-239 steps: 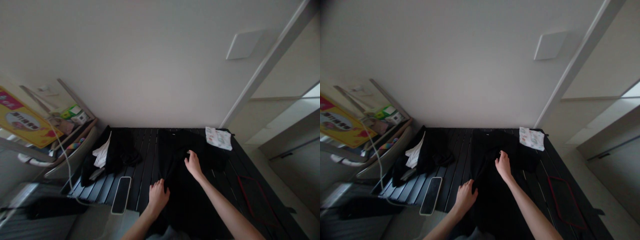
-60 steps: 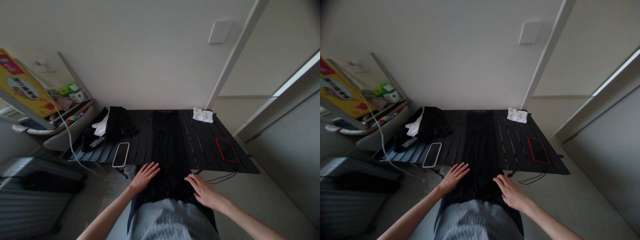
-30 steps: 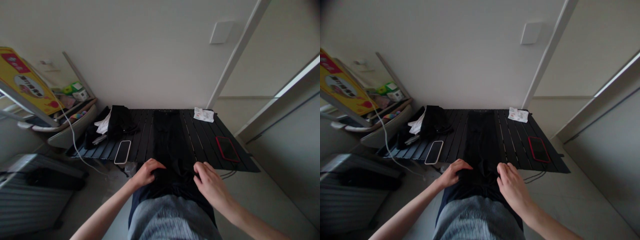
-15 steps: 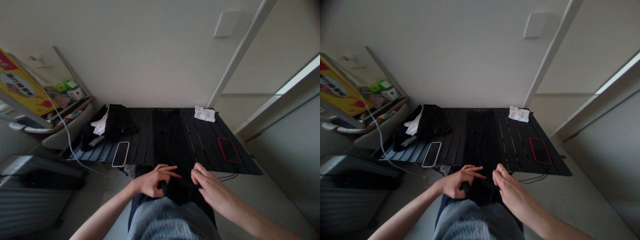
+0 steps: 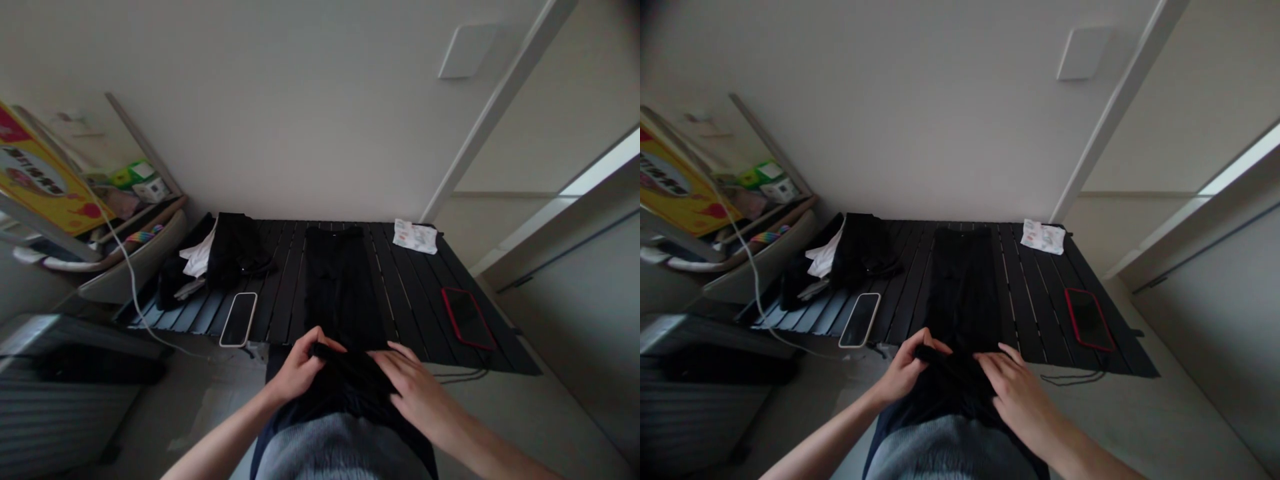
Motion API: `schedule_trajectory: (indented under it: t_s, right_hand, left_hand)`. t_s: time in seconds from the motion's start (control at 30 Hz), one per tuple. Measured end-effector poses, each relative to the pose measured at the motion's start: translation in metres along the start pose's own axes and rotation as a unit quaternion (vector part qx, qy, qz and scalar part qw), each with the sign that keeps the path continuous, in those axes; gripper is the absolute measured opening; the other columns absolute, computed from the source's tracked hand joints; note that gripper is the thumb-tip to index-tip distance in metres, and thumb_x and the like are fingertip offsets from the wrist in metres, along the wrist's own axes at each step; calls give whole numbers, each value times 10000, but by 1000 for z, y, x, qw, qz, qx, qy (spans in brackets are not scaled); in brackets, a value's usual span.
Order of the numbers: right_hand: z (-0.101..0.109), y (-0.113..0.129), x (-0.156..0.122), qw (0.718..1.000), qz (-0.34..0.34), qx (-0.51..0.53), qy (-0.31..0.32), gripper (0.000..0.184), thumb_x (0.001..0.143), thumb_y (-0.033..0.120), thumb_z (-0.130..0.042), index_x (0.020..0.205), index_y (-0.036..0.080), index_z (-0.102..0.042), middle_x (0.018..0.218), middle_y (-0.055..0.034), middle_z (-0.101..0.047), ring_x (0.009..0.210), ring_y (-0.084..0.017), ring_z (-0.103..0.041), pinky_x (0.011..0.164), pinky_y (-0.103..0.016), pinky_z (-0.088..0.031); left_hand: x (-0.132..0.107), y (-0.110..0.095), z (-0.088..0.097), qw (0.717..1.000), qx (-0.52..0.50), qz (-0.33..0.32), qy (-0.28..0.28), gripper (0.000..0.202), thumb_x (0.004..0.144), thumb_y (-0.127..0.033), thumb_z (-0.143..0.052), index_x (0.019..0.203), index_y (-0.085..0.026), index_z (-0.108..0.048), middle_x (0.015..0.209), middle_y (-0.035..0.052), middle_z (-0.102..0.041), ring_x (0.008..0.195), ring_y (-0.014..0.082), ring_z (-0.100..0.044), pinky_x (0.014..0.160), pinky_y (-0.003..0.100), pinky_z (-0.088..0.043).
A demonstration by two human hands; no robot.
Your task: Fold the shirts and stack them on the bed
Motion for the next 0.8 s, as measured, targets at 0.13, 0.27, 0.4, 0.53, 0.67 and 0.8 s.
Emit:
schedule_trajectory:
  t_s: [0.13, 0.27, 0.4, 0.53, 0.67, 0.8]
  right_hand:
    - [4, 2, 1, 992, 63, 19, 104, 519, 600, -61, -440, 986, 218, -646, 944, -29, -703, 1020, -198, -631, 1071, -429, -378]
    - [19, 12, -5, 946, 147, 41, 286, 345, 609, -13, -494, 792, 225, -664, 735, 2, -693, 752, -174, -672, 707, -250, -516]
    - [31, -4, 18, 942, 120, 72, 305, 378, 598, 34, -555, 895, 238, -667, 735, 26, -683, 684, -157, -655, 565, -207, -461]
    - [41, -56, 80, 969, 11, 137, 207, 518, 637, 26, -481, 1097, 238, -589, 915, 14, -691, 791, -143, -653, 676, -227, -480]
    - [51, -103, 153, 990, -33, 135, -17, 496, 712, 75, -538, 1187, 217, -536, 1078, -46, -667, 988, -188, -633, 851, -316, -473]
    - [49, -123, 200, 963, -97, 89, -235, 467, 802, 153, -518, 1267, 194, -496, 1178, -115, -632, 1080, -243, -604, 928, -398, -456]
  left_hand:
    - [-11, -1, 3, 989, 63, 55, 122, 239, 862, -407, -554, 801, -178, -528, 869, 13, -641, 799, 148, -559, 705, 240, -423]
    - [-25, 2, -2, 941, 46, 103, 319, 208, 786, -359, -633, 783, -180, -528, 672, -49, -499, 615, 95, -456, 536, 189, -355]
    - [-10, 8, 4, 943, 33, 105, 313, 166, 813, -336, -617, 859, -178, -593, 722, -43, -545, 670, 108, -494, 613, 205, -413]
    - [50, 27, 33, 988, 15, 121, 93, 209, 845, -327, -568, 968, -174, -639, 855, -4, -657, 793, 158, -589, 732, 275, -482]
    - [134, 37, 70, 987, 69, 38, -143, 223, 814, -342, -604, 849, -130, -666, 765, 32, -669, 754, 193, -622, 672, 294, -505]
    - [205, 31, 93, 967, 97, -9, -236, 276, 860, -385, -559, 929, -131, -642, 855, 57, -677, 894, 224, -625, 778, 324, -507]
Point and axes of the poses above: each hand's wrist, its own x-axis towards the middle knuckle, its own z-axis out of the back of the hand, y = z × x, the point moved 2 cm from there along x, towards the middle knuckle
